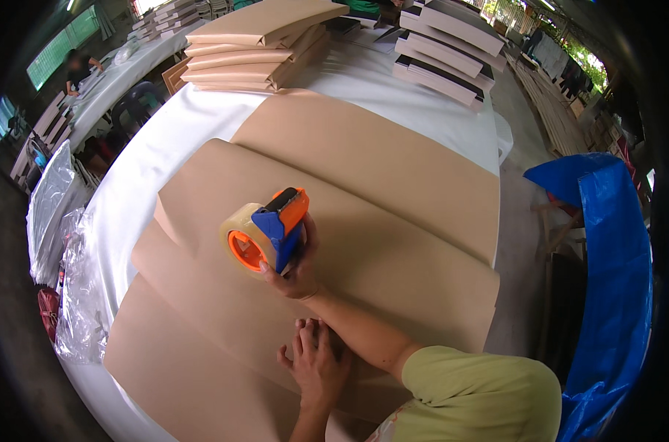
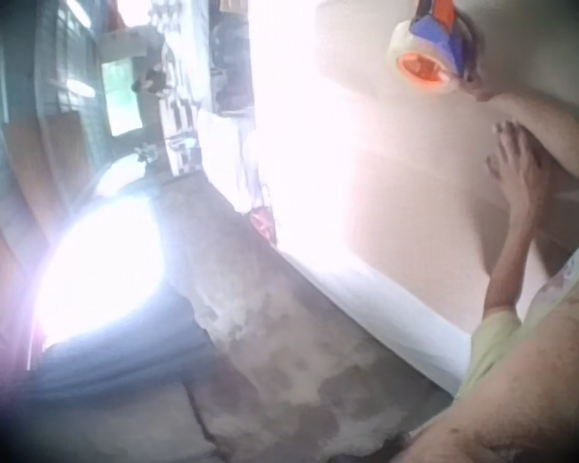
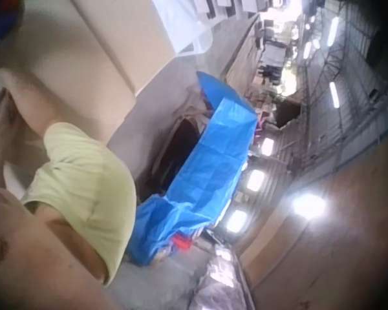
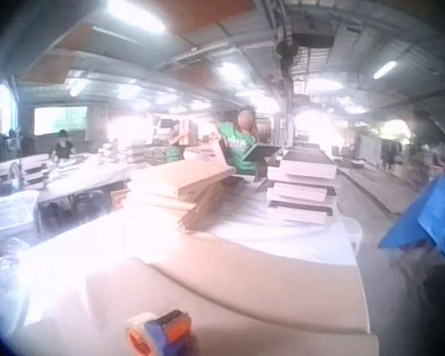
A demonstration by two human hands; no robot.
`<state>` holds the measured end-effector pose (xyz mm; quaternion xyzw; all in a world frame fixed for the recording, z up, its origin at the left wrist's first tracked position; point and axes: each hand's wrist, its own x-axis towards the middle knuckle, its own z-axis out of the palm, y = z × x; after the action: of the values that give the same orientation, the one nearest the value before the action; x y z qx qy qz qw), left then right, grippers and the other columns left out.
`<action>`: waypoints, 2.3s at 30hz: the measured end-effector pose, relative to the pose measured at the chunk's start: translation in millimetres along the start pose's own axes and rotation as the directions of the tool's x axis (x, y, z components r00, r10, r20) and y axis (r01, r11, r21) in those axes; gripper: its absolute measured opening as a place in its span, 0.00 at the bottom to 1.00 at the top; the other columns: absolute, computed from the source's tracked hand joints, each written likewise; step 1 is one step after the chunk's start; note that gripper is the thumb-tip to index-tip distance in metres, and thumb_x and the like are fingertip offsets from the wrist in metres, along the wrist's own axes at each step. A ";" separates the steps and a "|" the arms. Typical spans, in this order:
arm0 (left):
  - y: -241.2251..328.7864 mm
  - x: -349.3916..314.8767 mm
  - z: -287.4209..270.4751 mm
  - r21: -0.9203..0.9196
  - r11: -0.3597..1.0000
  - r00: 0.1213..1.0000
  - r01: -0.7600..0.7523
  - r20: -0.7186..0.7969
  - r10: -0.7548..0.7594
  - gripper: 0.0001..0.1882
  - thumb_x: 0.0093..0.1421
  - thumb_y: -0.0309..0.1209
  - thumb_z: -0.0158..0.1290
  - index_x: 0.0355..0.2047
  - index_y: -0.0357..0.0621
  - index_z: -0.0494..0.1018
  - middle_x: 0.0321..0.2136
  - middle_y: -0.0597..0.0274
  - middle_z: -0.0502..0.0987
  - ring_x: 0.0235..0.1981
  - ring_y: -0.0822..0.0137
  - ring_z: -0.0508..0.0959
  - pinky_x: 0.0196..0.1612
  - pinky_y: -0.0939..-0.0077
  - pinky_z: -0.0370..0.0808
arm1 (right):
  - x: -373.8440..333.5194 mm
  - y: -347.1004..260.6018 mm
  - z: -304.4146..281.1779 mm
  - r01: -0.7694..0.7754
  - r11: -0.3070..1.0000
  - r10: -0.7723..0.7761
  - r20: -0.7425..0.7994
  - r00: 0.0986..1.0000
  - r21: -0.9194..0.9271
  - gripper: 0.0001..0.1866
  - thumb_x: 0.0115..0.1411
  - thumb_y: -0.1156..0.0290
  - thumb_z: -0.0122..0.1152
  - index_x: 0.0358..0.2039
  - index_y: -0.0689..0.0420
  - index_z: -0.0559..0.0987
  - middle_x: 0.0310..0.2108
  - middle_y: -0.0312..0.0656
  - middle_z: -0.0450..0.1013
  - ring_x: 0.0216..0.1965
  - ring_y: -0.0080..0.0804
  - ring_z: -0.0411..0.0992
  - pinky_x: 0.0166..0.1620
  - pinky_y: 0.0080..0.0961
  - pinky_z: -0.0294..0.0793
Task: The person wraps a board in plastic film and then in brown paper, securing the edges with adhesive tape using a tape dispenser.
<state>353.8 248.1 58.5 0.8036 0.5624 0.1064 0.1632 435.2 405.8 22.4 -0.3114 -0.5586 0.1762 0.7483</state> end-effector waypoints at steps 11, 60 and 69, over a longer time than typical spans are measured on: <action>-30.1 51.0 -87.4 -0.176 0.983 0.977 0.056 -0.193 -0.090 0.29 0.50 0.37 0.56 0.52 0.43 0.63 0.48 0.52 0.68 0.50 0.54 0.69 0.47 0.64 0.63 | -8.9 9.9 0.6 0.019 0.994 -0.027 -0.068 0.997 -0.112 0.50 0.47 0.78 0.58 0.61 0.57 0.34 0.55 0.51 0.50 0.56 0.39 0.54 0.57 0.38 0.55; -192.8 160.2 -109.1 -0.269 0.963 0.949 -0.028 -0.311 -0.059 0.27 0.41 0.37 0.65 0.42 0.42 0.74 0.31 0.59 0.78 0.36 0.59 0.75 0.44 0.65 0.70 | 60.1 -145.0 21.1 -0.020 0.653 0.675 0.570 0.469 -0.757 0.26 0.42 0.63 0.58 0.44 0.58 0.74 0.47 0.47 0.69 0.36 0.45 0.74 0.41 0.35 0.73; -162.7 140.3 -97.0 -0.337 0.929 0.969 0.153 -0.135 -0.208 0.31 0.39 0.43 0.66 0.44 0.45 0.74 0.33 0.65 0.79 0.46 0.59 0.67 0.46 0.65 0.68 | 53.1 -147.1 16.7 0.028 0.725 0.609 0.660 0.439 -0.688 0.18 0.41 0.67 0.57 0.34 0.61 0.75 0.36 0.44 0.72 0.27 0.44 0.72 0.32 0.37 0.72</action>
<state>226.4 444.7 84.3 0.6985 0.6207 0.2493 0.2542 423.7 333.3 161.5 -0.5008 -0.8087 0.2521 0.1778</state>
